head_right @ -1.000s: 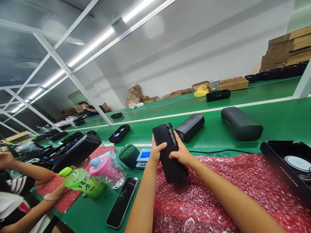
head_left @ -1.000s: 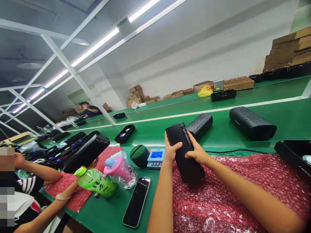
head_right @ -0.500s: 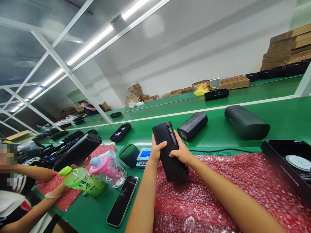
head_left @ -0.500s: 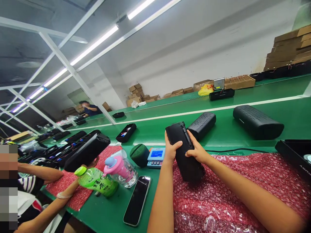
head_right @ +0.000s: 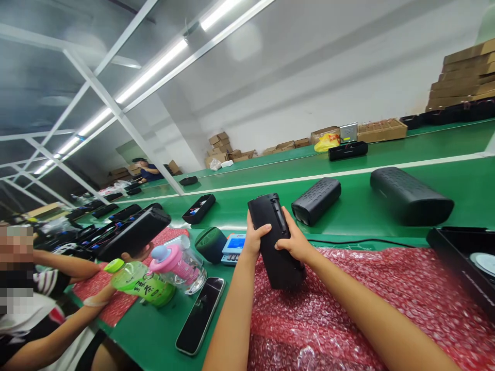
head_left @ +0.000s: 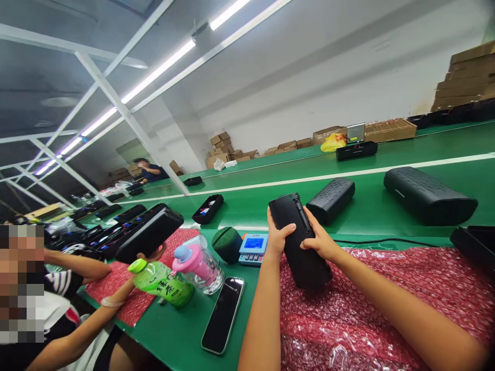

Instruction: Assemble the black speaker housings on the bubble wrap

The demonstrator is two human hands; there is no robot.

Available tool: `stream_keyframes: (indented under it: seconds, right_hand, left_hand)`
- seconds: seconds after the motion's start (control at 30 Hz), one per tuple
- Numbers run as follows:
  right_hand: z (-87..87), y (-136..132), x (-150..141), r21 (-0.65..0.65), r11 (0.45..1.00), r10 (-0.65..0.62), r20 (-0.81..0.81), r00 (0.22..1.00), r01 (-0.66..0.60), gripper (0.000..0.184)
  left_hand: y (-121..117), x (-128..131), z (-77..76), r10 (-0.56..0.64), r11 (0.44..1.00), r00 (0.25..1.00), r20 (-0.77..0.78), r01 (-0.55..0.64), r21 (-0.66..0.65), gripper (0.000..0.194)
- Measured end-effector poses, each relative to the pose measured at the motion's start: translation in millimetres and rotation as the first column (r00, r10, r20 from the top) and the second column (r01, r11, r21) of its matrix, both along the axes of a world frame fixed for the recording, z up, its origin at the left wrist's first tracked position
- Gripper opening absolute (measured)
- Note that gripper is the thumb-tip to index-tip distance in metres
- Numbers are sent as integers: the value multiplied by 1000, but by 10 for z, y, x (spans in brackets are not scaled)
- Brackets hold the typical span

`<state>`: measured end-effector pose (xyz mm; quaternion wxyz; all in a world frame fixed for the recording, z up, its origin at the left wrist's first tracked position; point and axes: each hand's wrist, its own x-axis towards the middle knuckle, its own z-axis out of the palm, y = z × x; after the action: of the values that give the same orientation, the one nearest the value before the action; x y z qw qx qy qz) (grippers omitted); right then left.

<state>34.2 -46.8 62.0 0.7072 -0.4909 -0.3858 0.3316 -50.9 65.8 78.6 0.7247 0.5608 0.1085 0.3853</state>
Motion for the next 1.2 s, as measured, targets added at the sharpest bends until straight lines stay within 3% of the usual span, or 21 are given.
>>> stream_keyframes:
  seconds: [0.23, 0.77, 1.2]
  right_hand:
    - [-46, 7, 19, 12, 1000, 5, -30, 1000, -4, 120]
    - [21, 4, 1, 15, 999, 34, -46, 998, -33, 122]
    - [30, -15, 4, -15, 999, 43, -39, 998, -44, 121]
  left_hand:
    - [7, 8, -18, 11, 1000, 1000, -10, -11, 5, 108]
    - [100, 40, -88, 11, 1000, 1000, -9, -11, 27, 101]
    - [24, 4, -23, 17, 998, 1000, 2, -17, 54, 103]
